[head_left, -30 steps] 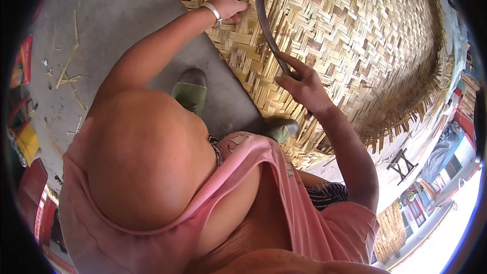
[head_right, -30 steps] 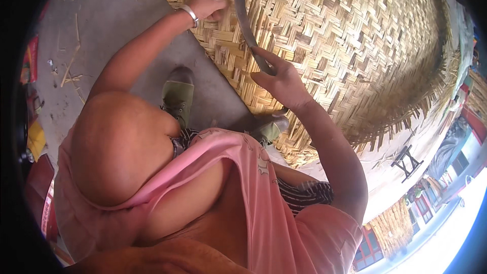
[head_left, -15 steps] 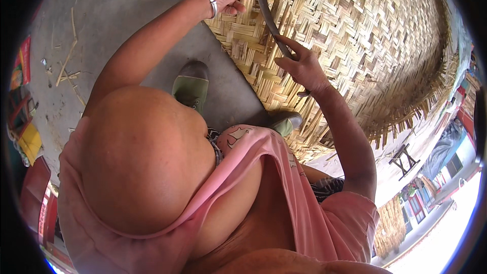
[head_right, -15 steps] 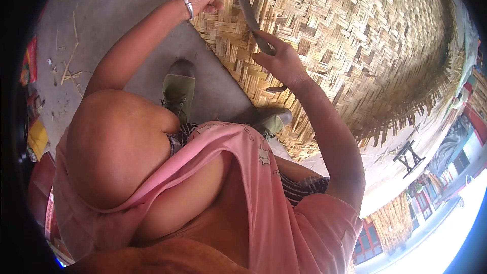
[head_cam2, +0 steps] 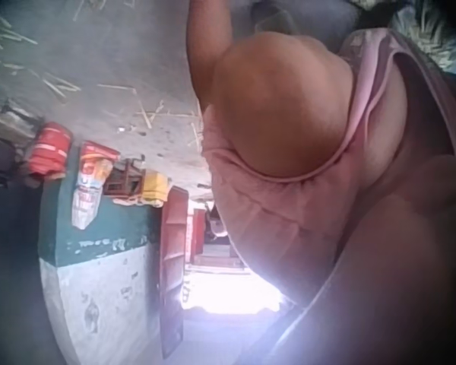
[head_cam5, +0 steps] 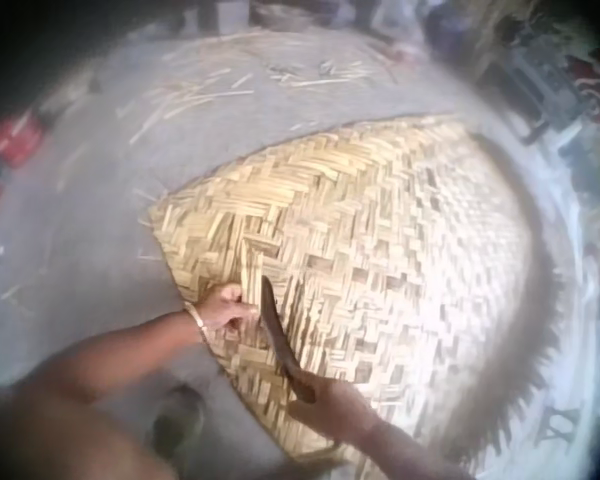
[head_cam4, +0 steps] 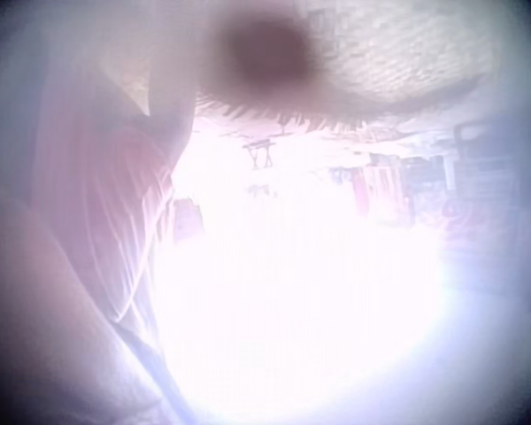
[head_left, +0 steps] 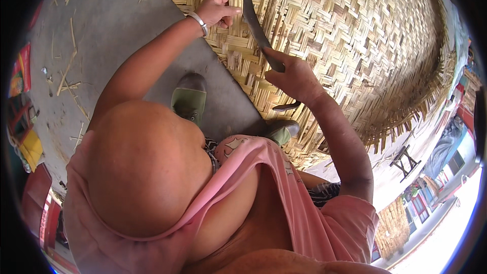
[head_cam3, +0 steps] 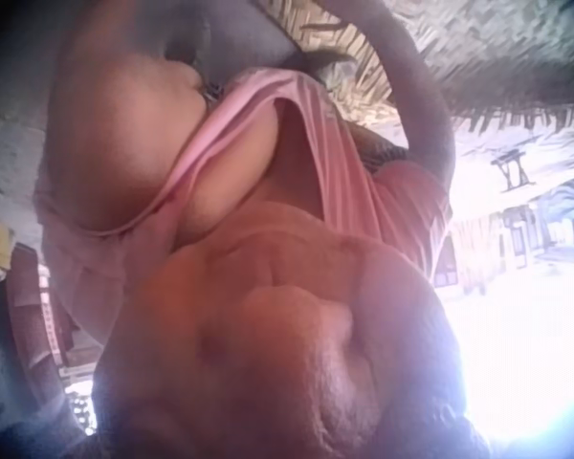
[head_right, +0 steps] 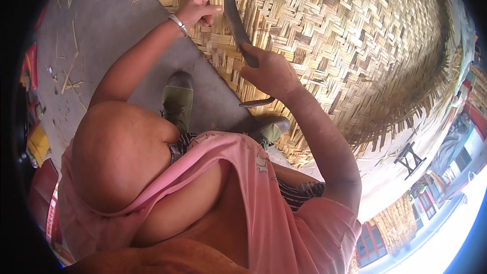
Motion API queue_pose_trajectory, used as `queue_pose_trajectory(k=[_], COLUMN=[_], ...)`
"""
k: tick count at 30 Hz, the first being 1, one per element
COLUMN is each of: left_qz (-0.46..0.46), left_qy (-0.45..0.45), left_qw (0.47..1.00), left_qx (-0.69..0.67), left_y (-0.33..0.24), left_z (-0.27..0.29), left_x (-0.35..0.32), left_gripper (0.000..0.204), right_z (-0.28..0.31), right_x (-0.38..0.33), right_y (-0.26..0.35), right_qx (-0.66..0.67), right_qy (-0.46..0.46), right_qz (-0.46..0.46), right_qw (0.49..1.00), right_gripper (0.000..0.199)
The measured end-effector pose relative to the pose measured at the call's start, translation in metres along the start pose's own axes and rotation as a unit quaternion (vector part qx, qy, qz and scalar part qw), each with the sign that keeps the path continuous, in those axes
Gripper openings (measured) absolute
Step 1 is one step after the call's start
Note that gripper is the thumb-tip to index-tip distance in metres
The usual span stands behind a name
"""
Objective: The person uses a machete to trim and shape the edges of a large woven straw mat. They repeatedly strike the mat's perimeter to cut away excess strands and smooth the border.
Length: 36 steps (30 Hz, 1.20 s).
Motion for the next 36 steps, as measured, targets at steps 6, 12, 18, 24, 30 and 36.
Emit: queue_pose_trajectory(k=[6,12,18,24,30,36], left_qz=[0.065,0.073,0.057,0.06,0.049,0.056], left_qy=[-0.003,-0.072,-0.079,-0.085,-0.048,-0.037], left_qw=[0.991,0.986,0.986,0.986,0.99,0.992], left_qx=[-0.121,-0.132,-0.138,-0.127,-0.126,-0.107], left_y=[-0.007,-0.012,-0.011,-0.006,-0.009,-0.017], left_z=[-0.003,-0.012,-0.009,-0.01,-0.005,-0.006], left_x=[-0.004,-0.005,-0.005,-0.004,-0.008,-0.009], left_gripper=[0.027,0.037,0.036,0.037,0.043,0.048], right_z=[0.009,0.003,0.011,0.004,0.002,-0.02], right_x=[0.01,0.009,-0.005,0.007,0.004,0.01], right_y=[-0.005,0.007,0.01,0.006,0.013,0.012], right_qx=[0.082,0.029,0.059,0.068,0.074,0.001], right_qy=[-0.008,-0.015,0.023,-0.023,-0.03,-0.063], right_qz=[0.028,0.002,-0.02,0.03,0.03,-0.004], right_qw=[0.996,0.999,0.998,0.997,0.996,0.998], right_gripper=[0.055,0.06,0.061,0.054,0.058,0.063])
Point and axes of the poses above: each hand's wrist, its own x-axis towards the middle knuckle, its own z-axis out of the back of the hand, y = z × x, the point moved 2 cm from there along x, towards the middle knuckle, and after that the axes turned 3 degrees about -y, right-handed, at the moved point
